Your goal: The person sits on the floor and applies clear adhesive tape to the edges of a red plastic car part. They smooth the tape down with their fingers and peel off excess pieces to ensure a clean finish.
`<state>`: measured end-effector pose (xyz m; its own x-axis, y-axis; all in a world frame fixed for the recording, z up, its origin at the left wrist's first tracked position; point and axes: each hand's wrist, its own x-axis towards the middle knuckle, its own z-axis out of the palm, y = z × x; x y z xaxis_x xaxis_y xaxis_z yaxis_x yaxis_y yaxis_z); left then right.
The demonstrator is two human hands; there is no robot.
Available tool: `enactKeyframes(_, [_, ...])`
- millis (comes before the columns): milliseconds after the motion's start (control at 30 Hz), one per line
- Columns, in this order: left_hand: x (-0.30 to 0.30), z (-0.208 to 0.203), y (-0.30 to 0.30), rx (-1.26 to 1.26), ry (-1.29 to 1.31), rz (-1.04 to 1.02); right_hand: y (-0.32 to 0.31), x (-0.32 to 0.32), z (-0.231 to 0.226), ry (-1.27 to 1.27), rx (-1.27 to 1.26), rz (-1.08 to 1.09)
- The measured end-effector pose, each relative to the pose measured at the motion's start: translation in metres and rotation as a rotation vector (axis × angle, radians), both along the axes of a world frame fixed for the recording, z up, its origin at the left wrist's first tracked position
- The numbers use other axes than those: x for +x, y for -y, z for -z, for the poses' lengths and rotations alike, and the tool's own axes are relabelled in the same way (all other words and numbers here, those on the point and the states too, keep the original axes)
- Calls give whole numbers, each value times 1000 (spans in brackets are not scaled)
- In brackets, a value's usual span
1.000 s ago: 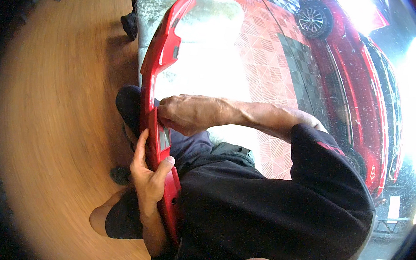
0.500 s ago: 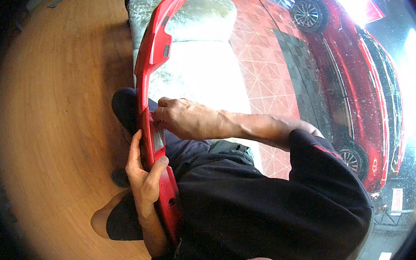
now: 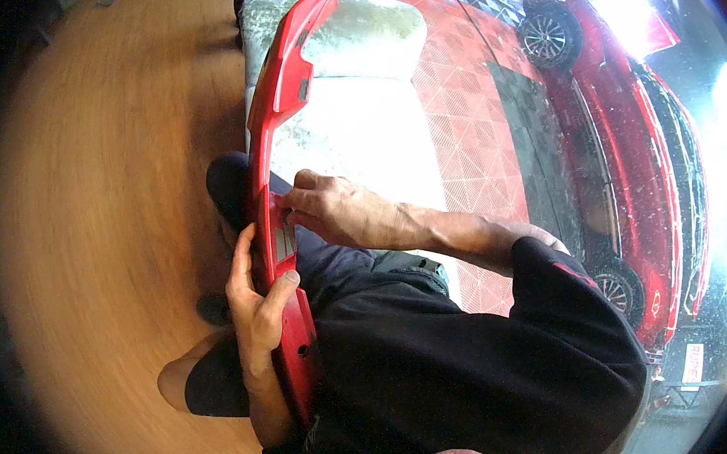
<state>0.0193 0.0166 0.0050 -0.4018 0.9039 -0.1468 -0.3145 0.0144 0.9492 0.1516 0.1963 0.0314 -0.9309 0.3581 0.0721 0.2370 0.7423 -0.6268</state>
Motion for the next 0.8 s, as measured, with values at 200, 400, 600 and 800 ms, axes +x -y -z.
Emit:
enactKeyframes(200, [2, -10, 3, -74, 17, 4, -2, -9, 5, 120, 36, -44])
enactKeyframes(400, [4, -6, 4, -73, -87, 17, -7, -14, -4, 250, -12, -43])
enactKeyframes(600, [-1, -5, 4, -42, 51, 1, 12, -2, -4, -10, -75, 140])
enactKeyframes(800, [3, -7, 3, -61, 39, 2, 12, -2, 7, 12, -7, 78])
